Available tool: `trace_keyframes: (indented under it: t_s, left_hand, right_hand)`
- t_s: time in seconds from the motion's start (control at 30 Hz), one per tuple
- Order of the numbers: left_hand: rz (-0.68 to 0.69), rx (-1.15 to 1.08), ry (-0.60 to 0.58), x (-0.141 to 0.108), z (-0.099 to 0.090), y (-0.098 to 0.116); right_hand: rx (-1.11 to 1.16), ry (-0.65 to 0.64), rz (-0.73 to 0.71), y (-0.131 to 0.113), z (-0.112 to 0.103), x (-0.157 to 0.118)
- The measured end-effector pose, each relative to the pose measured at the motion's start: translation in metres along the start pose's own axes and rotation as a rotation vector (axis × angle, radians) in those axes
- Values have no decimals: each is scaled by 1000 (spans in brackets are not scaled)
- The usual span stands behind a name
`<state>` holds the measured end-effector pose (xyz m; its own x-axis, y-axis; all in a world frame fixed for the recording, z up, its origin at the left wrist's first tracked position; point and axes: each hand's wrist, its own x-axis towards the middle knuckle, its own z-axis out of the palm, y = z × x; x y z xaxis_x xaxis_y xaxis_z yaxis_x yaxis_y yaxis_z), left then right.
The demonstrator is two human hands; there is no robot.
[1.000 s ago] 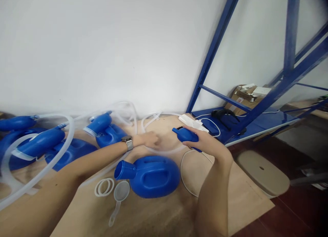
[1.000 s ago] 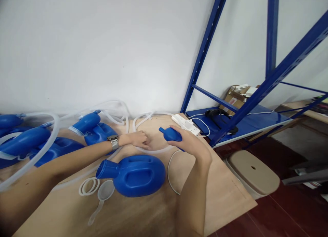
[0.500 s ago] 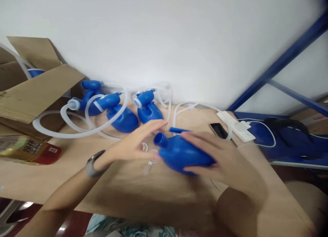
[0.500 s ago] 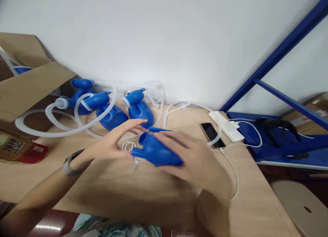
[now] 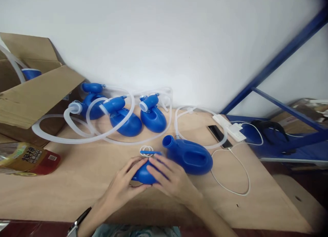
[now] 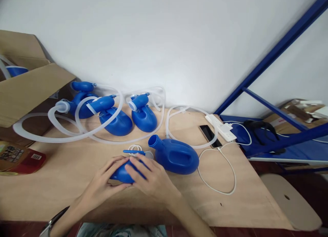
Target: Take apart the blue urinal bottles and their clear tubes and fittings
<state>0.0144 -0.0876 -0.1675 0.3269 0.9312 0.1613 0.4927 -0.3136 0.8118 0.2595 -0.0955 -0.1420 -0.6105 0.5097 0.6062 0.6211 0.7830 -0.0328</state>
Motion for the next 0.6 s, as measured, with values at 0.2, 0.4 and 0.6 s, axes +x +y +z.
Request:
trace_keyframes:
  t_s: [0.2, 0.4, 0.6]
  left_hand:
    - [-282, -555, 72, 42, -23, 12]
    - [-351, -984, -263, 42, 36, 41]
    - [-471, -1103, -213, 102, 104, 98]
  right_hand:
    - [-133, 36, 559, 65, -36, -56]
    - [16, -125, 818, 92, -29, -118]
    - [-16, 55, 848, 82, -18, -128]
